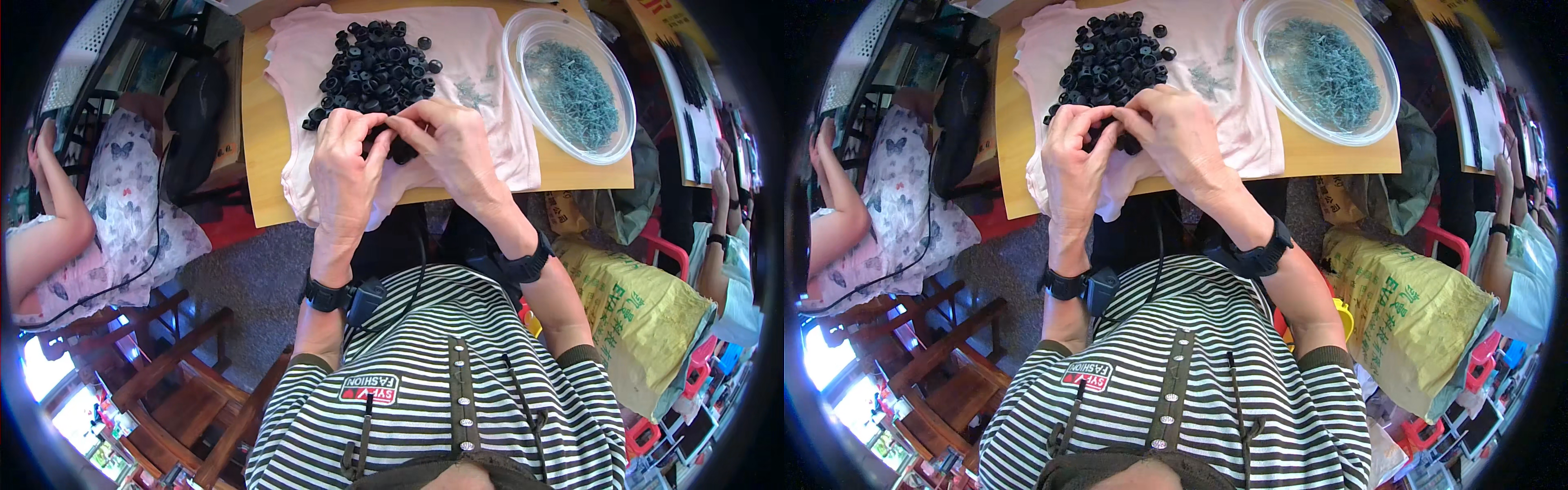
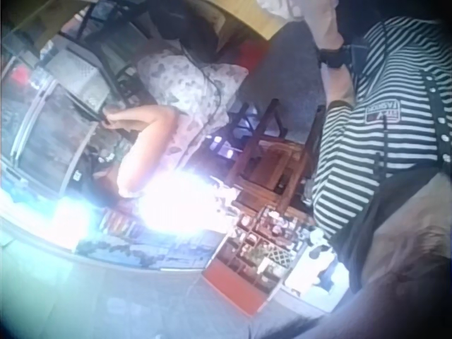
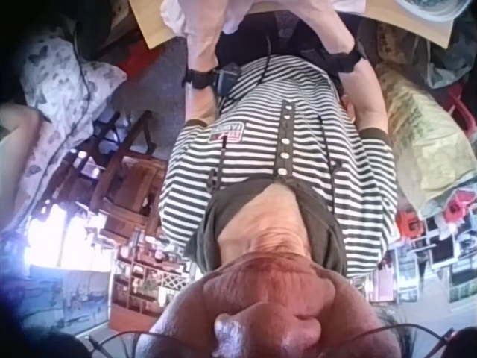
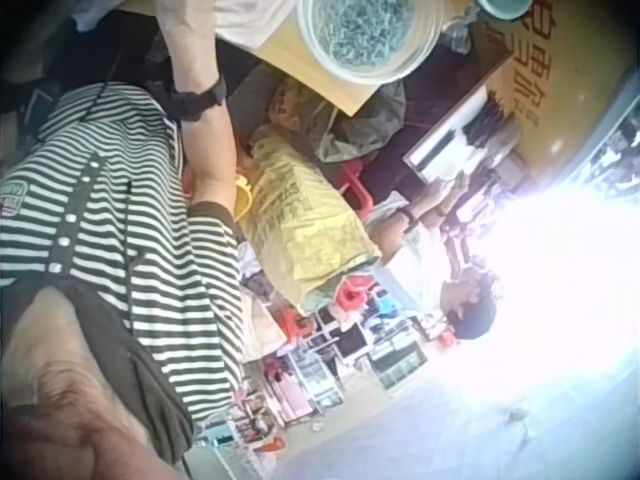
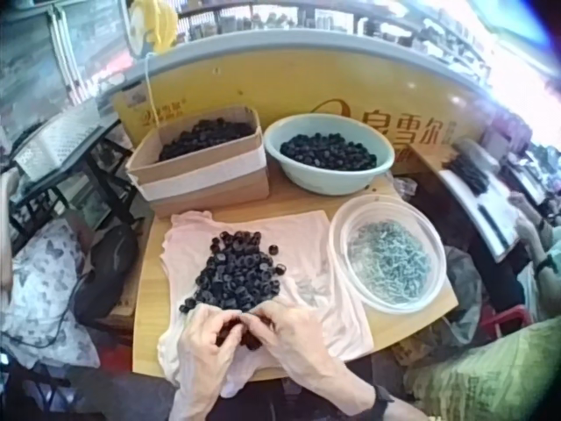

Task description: Manually assembling small black plastic components by hand at a workstation.

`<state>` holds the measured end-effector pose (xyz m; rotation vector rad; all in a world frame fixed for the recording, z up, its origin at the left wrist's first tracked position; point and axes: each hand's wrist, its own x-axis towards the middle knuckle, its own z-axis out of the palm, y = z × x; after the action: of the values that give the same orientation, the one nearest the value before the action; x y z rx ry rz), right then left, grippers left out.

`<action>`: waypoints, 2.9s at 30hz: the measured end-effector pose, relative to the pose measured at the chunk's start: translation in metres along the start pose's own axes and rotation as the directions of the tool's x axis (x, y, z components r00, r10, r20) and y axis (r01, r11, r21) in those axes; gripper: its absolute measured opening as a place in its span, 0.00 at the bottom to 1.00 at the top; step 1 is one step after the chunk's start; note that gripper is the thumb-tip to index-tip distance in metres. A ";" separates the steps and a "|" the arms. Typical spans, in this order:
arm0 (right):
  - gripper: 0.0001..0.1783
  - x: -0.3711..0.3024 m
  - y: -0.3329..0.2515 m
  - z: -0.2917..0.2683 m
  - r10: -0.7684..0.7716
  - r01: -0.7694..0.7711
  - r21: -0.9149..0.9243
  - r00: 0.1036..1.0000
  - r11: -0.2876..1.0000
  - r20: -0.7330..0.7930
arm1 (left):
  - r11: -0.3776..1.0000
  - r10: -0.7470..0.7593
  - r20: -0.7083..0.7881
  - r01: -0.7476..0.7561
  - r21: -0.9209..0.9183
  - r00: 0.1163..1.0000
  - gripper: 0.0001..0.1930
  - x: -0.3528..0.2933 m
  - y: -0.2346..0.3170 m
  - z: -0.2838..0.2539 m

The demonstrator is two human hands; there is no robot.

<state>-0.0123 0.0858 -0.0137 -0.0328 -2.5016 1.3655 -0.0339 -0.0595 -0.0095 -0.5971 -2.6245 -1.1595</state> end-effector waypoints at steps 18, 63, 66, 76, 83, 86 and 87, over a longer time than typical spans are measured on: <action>0.09 -0.024 0.012 -0.024 0.112 -0.125 -0.082 0.983 0.989 -0.148 | 0.933 0.131 0.015 -0.119 -0.339 0.991 0.10 0.002 0.021 0.009; 0.12 -0.045 0.034 -0.063 0.358 -0.286 0.386 0.925 0.877 -0.128 | 0.934 0.354 0.288 -0.355 -0.052 0.890 0.05 0.052 0.044 0.046; 0.12 -0.045 0.033 -0.065 0.348 -0.268 0.418 0.929 0.868 -0.128 | 0.960 0.180 0.288 -0.104 -0.262 0.941 0.06 0.044 0.048 0.042; 0.13 -0.044 0.022 -0.070 0.454 -0.371 0.524 0.890 0.767 -0.035 | 0.932 0.044 0.245 0.049 -0.360 0.969 0.06 0.036 0.045 0.045; 0.13 -0.044 0.022 -0.069 0.458 -0.365 0.596 0.889 0.716 -0.006 | 0.922 0.071 0.188 0.008 -0.388 0.980 0.05 0.035 0.037 0.042; 0.13 -0.043 0.019 -0.066 0.404 -0.301 0.548 0.912 0.780 -0.074 | 0.923 0.044 0.253 0.057 -0.380 0.967 0.05 0.033 0.036 0.043; 0.13 -0.042 0.017 -0.063 0.401 -0.299 0.548 0.913 0.781 -0.074 | 0.862 -0.022 0.265 0.152 -0.483 0.964 0.05 0.031 0.034 0.046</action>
<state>0.0424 0.1407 -0.0058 -0.5143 -1.9450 2.0555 -0.0483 0.0042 -0.0073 -0.7634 -2.5628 -1.9433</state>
